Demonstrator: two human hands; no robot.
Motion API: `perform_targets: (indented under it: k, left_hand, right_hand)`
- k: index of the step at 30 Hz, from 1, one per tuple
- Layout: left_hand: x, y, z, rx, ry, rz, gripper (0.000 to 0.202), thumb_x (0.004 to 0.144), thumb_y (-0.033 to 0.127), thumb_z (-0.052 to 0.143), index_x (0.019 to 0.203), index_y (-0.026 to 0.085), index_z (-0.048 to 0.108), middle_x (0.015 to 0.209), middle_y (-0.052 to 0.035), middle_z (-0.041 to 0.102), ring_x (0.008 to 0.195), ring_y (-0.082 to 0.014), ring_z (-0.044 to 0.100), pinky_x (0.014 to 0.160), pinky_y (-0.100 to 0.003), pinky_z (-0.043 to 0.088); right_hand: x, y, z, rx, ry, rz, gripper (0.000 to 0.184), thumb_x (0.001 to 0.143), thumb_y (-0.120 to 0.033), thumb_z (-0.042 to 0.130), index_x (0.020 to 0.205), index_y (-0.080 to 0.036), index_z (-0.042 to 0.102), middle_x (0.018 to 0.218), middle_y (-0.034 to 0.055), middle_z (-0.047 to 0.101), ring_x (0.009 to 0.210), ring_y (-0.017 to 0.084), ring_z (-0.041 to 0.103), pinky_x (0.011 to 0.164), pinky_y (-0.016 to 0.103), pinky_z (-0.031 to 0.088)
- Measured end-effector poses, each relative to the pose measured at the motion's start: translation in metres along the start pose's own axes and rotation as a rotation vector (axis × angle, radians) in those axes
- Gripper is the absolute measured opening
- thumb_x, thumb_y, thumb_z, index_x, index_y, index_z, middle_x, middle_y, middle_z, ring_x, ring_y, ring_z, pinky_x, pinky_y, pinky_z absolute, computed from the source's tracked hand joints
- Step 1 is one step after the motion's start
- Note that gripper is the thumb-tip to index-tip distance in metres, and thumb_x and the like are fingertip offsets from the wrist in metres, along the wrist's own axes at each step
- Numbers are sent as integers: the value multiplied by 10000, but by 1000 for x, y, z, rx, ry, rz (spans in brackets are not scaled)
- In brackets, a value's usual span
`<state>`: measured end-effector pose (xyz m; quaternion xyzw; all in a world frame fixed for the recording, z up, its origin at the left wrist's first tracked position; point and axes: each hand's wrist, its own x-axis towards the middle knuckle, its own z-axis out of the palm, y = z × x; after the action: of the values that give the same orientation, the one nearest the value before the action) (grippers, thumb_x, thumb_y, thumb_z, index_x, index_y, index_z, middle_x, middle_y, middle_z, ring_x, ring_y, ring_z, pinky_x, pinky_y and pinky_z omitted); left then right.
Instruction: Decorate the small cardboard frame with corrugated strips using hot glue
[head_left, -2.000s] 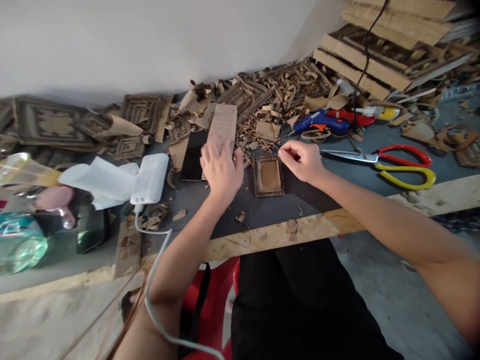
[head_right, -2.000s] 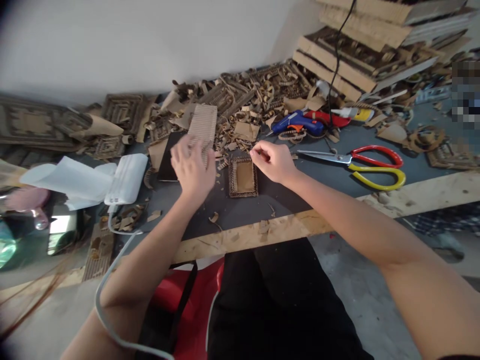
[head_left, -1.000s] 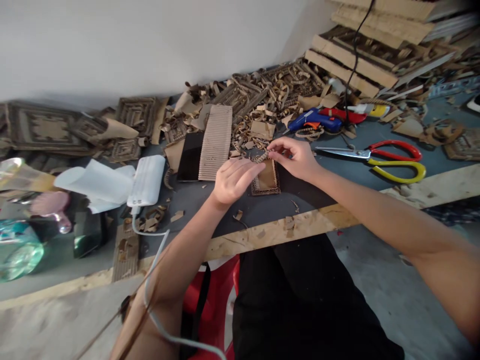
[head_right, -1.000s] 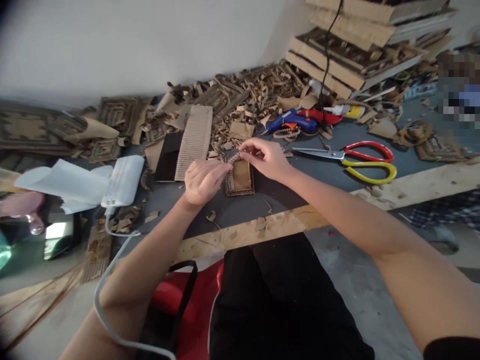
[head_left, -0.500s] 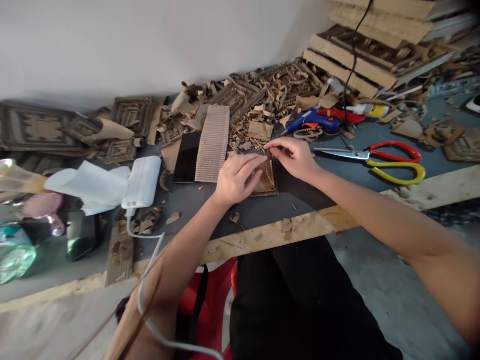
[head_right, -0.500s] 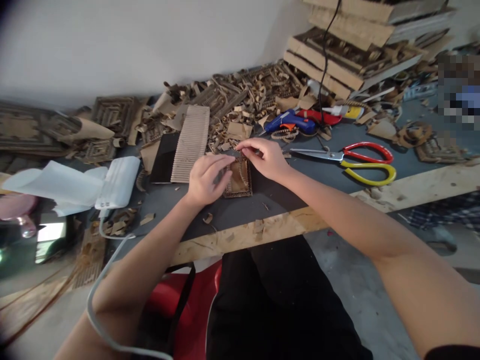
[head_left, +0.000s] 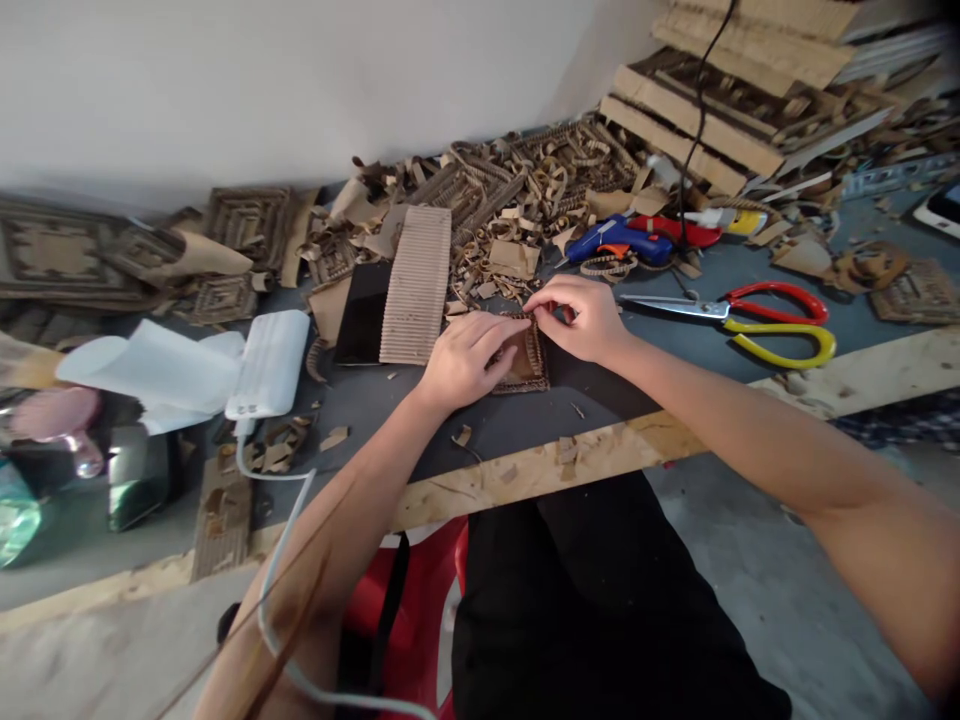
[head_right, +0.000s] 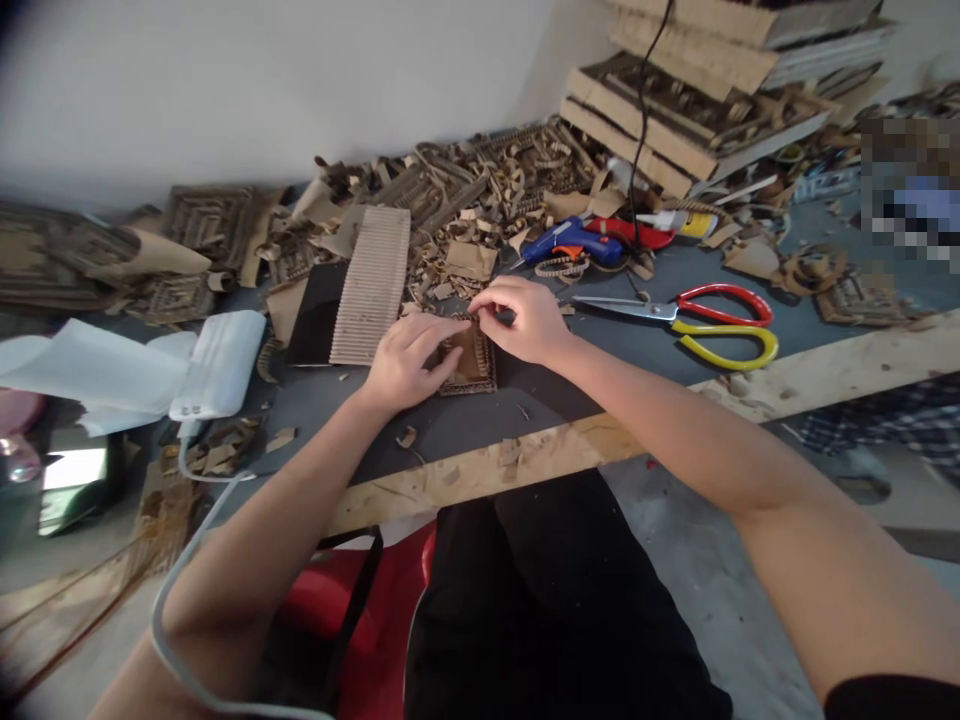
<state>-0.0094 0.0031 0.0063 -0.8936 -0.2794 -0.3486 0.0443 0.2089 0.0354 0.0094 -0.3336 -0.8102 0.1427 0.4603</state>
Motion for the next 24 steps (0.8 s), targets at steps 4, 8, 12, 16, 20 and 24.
perform_targets:
  k: [4, 8, 12, 16, 20, 24]
  left_hand:
    - [-1, -2, 0, -1, -21, -7, 332, 945, 139, 541, 1263, 163, 637, 1115, -93, 746, 1032, -208, 700, 916, -357, 548]
    - [-2, -3, 2, 21, -14, -40, 311, 949, 149, 530, 1233, 170, 656, 1096, -86, 750, 1019, -205, 700, 909, -355, 544]
    - [-2, -1, 3, 31, 74, -135, 261, 938, 165, 559, 1170, 164, 677, 1066, -85, 762, 997, -209, 706, 902, -360, 552]
    - [-2, -2, 5, -8, 57, -361, 299, 886, 306, 691, 1163, 197, 673, 1038, -54, 773, 985, -213, 718, 898, -367, 566]
    - [-1, -3, 5, -65, 53, -434, 338, 894, 336, 688, 1203, 203, 654, 1011, -37, 783, 1009, -211, 715, 942, -384, 558]
    - [1, -3, 5, -50, 86, -381, 242, 942, 268, 612, 1160, 188, 680, 990, -41, 785, 985, -201, 706, 938, -389, 554]
  right_hand:
    - [-1, 3, 1, 17, -17, 33, 146, 859, -191, 591, 864, -186, 737, 784, 24, 708, 602, 105, 573, 558, 245, 456]
    - [-1, 7, 2, 20, 103, 67, 197, 940, -268, 551, 934, -186, 730, 849, 46, 725, 689, 126, 630, 527, 231, 465]
    - [-1, 9, 3, 74, 176, 129, 210, 952, -299, 545, 961, -184, 720, 910, 58, 736, 763, 142, 660, 491, 213, 465]
    - [-2, 11, 5, 128, 153, 184, 235, 953, -341, 571, 975, -179, 739, 938, 67, 763, 775, 151, 698, 520, 225, 516]
    - [-4, 11, 6, 204, 91, 233, 302, 980, -388, 553, 1116, -193, 738, 947, 59, 780, 822, 160, 737, 642, 268, 593]
    - [-3, 11, 5, 263, 87, 240, 342, 981, -418, 557, 1216, -214, 698, 914, 30, 774, 721, 127, 705, 660, 278, 593]
